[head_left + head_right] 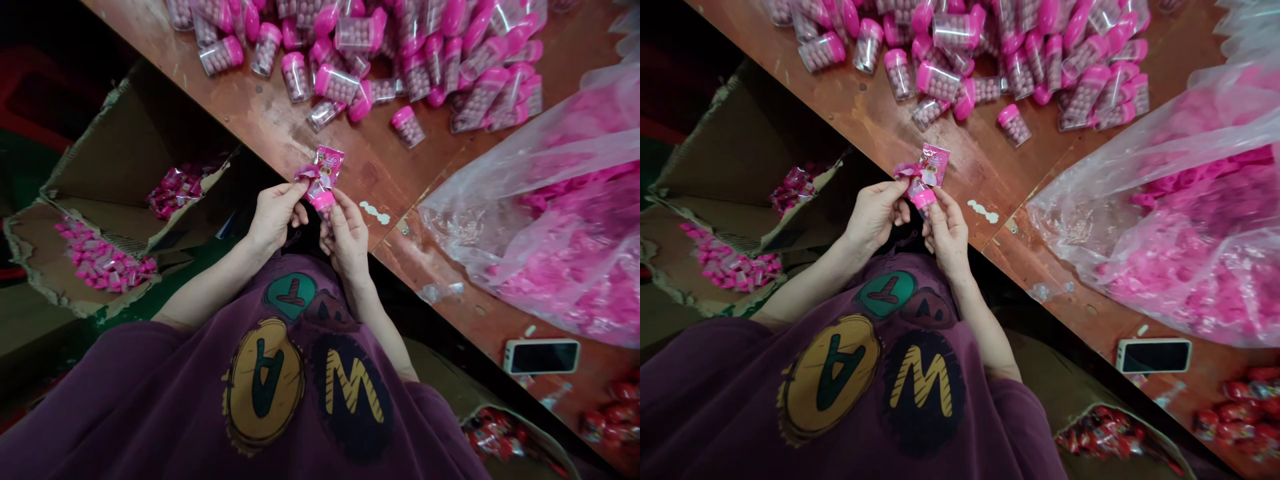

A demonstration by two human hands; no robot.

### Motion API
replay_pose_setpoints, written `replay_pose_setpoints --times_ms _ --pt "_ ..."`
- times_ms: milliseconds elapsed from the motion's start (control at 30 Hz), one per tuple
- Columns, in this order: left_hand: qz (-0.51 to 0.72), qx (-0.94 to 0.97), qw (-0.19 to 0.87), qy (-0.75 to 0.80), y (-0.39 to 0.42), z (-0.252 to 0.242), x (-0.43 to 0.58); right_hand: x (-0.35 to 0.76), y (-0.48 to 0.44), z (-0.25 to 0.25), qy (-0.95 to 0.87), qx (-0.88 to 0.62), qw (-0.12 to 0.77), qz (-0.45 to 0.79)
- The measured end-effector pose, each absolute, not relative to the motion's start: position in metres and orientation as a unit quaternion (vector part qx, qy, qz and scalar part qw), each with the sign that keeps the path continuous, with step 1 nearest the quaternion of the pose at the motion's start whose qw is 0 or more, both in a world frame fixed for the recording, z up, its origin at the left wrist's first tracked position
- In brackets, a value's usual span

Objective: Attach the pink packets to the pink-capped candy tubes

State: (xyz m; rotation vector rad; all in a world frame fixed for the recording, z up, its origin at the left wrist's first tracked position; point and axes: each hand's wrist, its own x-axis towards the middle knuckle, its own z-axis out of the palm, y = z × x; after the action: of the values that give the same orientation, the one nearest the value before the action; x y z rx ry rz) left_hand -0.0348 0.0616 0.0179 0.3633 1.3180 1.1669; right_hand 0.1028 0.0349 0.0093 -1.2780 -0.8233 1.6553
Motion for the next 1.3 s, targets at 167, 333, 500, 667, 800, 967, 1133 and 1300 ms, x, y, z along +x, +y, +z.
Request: replay_pose_setpoints --times_ms 167,333,500,667,800,967,1133,1300 --pt "0.524 0.141 0.608 0.579 0.059 0.018 -0.03 0.099 0.034 0.007 -0.338 -0.526 0.439 0.646" --pt "0.522 0.149 0.606 0.581 0.056 0.018 -0.023 0.092 0.031 0.007 -0.344 -0.529 0.452 0.63" --pt "0.513 0.14 0.634 0.561 0.053 0.022 -0.017 0.091 0.029 0.001 -0.353 -0.543 0.454 0.612" --pt "0.508 0.128 0.671 0.525 0.05 0.025 -0.016 0.092 0.029 -0.009 -0.364 -0.521 0.452 0.626" --pt "0.488 0.118 0.703 0.503 0.048 0.023 -0.018 0.093 0.027 -0.02 -0.429 -0.494 0.469 0.593" --pt "0.448 0.129 0.759 0.455 0.048 0.025 -0.023 0.098 0.027 -0.018 -0.495 -0.485 0.487 0.532" --pt "0.41 0.179 0.783 0.432 0.051 0.028 -0.03 0.105 0.033 0.002 -0.417 -0.477 0.459 0.623" --pt "0.407 0.192 0.778 0.439 0.052 0.026 -0.032 0.114 0.029 0.005 -0.393 -0.424 0.412 0.704"
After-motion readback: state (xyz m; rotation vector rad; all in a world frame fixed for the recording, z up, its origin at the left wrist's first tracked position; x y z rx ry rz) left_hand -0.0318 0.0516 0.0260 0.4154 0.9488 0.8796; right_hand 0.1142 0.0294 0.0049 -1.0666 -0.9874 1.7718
